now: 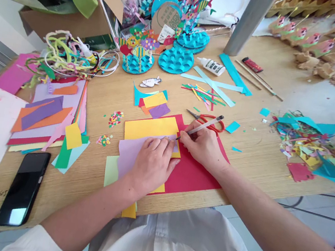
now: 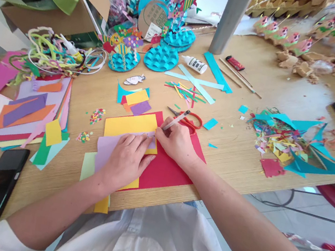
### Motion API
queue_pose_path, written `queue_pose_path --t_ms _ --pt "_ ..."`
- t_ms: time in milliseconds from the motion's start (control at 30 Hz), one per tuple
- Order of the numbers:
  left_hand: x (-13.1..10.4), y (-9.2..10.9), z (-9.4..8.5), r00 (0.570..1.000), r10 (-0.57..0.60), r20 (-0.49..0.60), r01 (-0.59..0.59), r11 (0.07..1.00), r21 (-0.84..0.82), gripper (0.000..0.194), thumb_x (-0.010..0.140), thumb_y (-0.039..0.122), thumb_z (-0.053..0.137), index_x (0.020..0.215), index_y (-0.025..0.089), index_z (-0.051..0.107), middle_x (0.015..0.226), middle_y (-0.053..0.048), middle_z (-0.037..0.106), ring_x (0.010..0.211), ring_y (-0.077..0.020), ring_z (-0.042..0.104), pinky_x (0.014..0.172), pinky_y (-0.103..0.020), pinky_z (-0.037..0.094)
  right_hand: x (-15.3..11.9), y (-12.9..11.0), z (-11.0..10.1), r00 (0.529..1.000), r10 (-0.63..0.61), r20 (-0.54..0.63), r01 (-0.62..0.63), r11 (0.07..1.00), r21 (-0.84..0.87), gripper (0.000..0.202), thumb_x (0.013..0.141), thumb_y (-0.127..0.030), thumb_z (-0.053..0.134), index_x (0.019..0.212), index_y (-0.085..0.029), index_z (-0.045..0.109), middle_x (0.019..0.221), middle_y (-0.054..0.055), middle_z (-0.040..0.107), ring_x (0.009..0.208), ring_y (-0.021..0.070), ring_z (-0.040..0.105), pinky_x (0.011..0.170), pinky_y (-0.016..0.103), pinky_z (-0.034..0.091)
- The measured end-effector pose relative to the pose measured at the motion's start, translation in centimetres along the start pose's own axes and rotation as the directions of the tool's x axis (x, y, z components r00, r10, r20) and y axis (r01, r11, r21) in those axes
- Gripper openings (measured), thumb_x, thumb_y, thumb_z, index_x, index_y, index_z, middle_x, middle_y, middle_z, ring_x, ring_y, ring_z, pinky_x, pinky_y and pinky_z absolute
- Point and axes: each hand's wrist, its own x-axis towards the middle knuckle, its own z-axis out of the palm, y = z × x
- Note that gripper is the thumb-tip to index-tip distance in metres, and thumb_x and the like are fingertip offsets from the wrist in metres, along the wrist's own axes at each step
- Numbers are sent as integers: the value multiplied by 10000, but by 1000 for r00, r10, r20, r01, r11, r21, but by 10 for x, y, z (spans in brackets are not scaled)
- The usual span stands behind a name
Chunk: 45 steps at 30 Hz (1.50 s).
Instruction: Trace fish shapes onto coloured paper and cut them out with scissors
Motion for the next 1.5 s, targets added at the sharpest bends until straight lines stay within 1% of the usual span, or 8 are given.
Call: queue_pose_path --t_ms 267,533,733,1000,1267,1500 --pt "1 0 0 1000 3 -9 -3 1000 -3 440 945 361 493 1264 61 536 1208 -159 615 1093 -266 542 953 -416 407 -1 0 0 999 -40 1 40 999 -35 133 759 -220 564 651 -206 488 524 -38 524 453 102 478 474 227 364" --pt "-1 -2 1 998 19 -65 -19 1000 -5 370 954 336 466 1189 76 583 1193 -170 639 1054 -266 568 940 -427 436 -1 -3 -1 999 -46 -3 45 998 -37 137 760 -223 562 648 -209 484 536 -34 537 446 99 462 463 229 353" --pt "-1 -2 1 999 25 -48 -25 1000 -2 386 953 334 472 1189 51 586 1204 -173 636 1046 -263 571 945 -424 433 -2 -5 -1 999 -53 -5 53 998 -42 159 762 -221 572 632 -207 481 525 -39 515 444 93 435 461 228 342" --pt "-1 -2 1 998 16 -56 -17 1000 -17 371 950 335 474 1203 85 582 1204 -163 640 1032 -263 581 929 -427 435 -4 -4 0 998 -54 33 55 998 -43 154 766 -232 572 641 -207 484 519 -42 500 449 95 425 460 229 330" --pt "-1 -2 1 999 14 -44 -14 1000 -5 399 948 340 480 1208 54 577 1195 -163 639 1032 -265 570 947 -417 425 -3 -3 0 994 -93 64 95 995 -23 142 781 -230 563 663 -203 489 538 -44 488 456 92 433 464 230 335" --pt "-3 -2 1 999 24 -25 -24 1000 6 392 959 338 457 1217 68 575 1224 -162 622 1052 -261 563 951 -409 423 -3 -2 1 995 -82 65 83 996 -19 138 769 -220 565 663 -206 477 535 -48 488 459 93 440 460 229 331"
